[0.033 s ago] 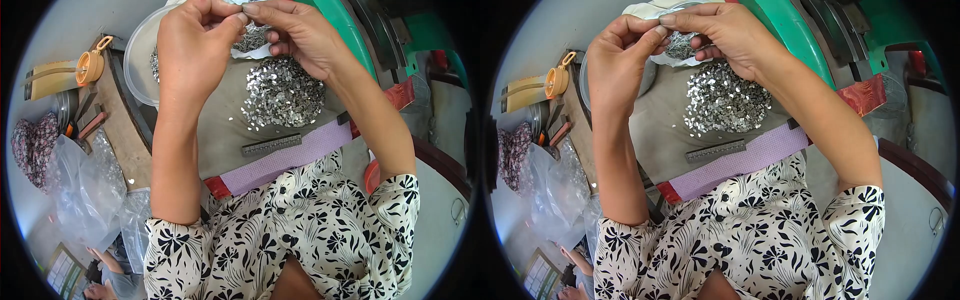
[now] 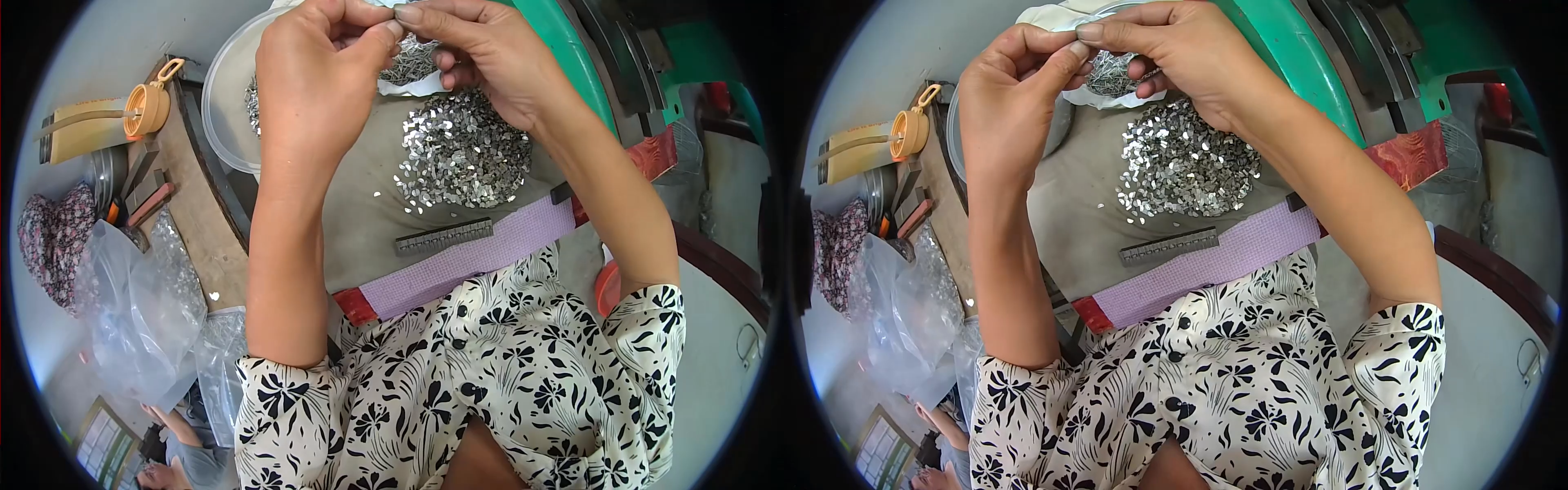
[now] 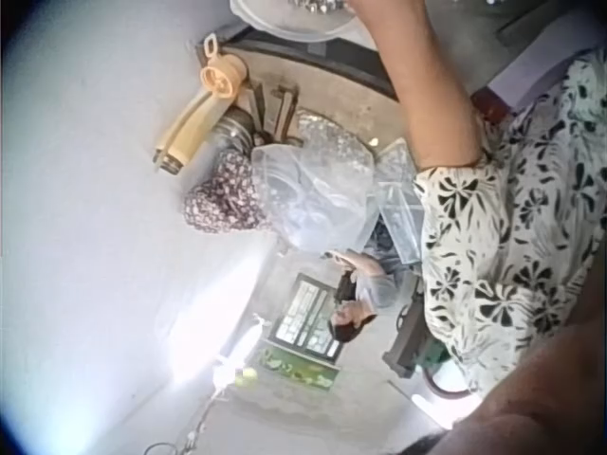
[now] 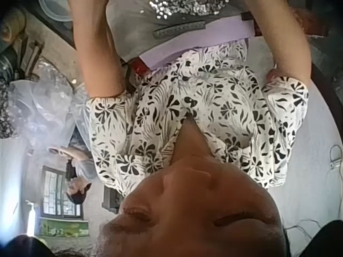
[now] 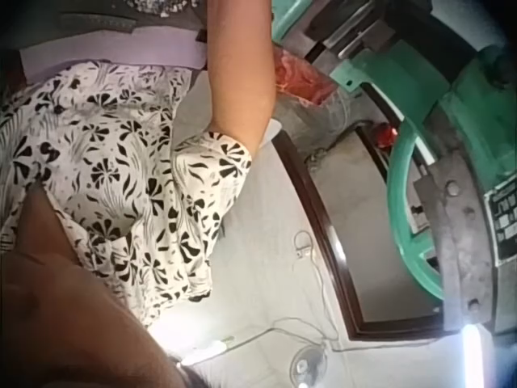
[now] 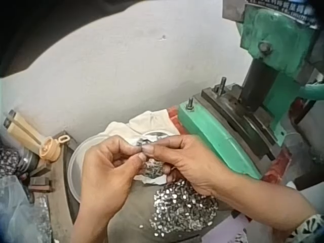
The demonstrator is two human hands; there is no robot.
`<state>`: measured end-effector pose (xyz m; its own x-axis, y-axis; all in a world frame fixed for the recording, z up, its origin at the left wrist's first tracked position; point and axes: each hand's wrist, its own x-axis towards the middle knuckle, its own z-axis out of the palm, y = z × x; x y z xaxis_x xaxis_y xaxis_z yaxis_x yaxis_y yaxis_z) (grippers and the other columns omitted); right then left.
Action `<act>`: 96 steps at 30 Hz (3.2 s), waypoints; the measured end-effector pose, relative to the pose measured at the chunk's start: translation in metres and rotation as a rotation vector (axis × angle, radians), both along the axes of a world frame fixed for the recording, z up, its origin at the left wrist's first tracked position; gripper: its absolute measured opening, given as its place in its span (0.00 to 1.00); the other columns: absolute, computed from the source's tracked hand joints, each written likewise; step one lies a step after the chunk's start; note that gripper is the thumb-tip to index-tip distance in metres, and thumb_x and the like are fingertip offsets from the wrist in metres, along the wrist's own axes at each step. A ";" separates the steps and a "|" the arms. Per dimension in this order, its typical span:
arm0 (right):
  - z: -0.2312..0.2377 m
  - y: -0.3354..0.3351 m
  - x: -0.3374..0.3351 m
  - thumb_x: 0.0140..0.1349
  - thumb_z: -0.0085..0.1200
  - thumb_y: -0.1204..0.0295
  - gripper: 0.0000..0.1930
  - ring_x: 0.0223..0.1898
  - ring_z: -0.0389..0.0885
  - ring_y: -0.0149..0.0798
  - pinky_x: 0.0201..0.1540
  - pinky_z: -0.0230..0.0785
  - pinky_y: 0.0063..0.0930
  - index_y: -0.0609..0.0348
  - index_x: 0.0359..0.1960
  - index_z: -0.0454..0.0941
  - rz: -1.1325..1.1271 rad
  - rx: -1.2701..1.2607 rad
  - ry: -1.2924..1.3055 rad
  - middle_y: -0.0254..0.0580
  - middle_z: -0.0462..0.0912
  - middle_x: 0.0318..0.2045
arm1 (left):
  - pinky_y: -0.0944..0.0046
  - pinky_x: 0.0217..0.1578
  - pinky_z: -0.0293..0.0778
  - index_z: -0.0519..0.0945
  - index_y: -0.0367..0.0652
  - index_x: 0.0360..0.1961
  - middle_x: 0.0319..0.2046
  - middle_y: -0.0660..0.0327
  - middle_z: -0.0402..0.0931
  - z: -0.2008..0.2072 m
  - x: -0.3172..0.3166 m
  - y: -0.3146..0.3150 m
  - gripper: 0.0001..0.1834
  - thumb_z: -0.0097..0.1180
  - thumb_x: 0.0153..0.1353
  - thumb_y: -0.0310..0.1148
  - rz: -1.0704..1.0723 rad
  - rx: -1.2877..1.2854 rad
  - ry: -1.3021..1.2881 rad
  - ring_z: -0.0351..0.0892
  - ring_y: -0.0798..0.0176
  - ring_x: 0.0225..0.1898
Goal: The recorder is carefully picking up small metal components from a container and placing them into a specific sequence or tray at a workstation.
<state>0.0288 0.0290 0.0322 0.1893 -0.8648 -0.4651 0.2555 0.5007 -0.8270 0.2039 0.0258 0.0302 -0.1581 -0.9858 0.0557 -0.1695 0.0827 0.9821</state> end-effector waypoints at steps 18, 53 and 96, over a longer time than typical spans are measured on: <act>-0.009 -0.008 -0.008 0.65 0.63 0.64 0.11 0.25 0.74 0.21 0.28 0.72 0.16 0.60 0.39 0.83 0.060 -0.032 -0.057 0.28 0.81 0.28 | 0.72 0.41 0.78 0.82 0.30 0.42 0.35 0.56 0.84 0.003 0.001 0.004 0.08 0.60 0.64 0.23 -0.032 -0.040 0.093 0.83 0.68 0.36; -0.009 0.017 -0.016 0.63 0.64 0.63 0.12 0.27 0.74 0.19 0.31 0.70 0.15 0.57 0.41 0.86 0.222 -0.253 0.254 0.23 0.79 0.26 | 0.73 0.36 0.80 0.81 0.31 0.34 0.31 0.59 0.83 -0.001 0.005 0.034 0.02 0.61 0.61 0.20 -0.039 0.012 -0.076 0.84 0.70 0.33; -0.025 0.130 0.013 0.42 0.68 0.68 0.07 0.48 0.67 0.40 0.52 0.51 0.38 0.43 0.26 0.86 0.314 -1.058 0.981 0.25 0.79 0.40 | 0.64 0.45 0.73 0.85 0.39 0.41 0.43 0.57 0.74 -0.049 0.056 0.195 0.19 0.74 0.44 0.23 0.014 0.094 -0.352 0.76 0.59 0.44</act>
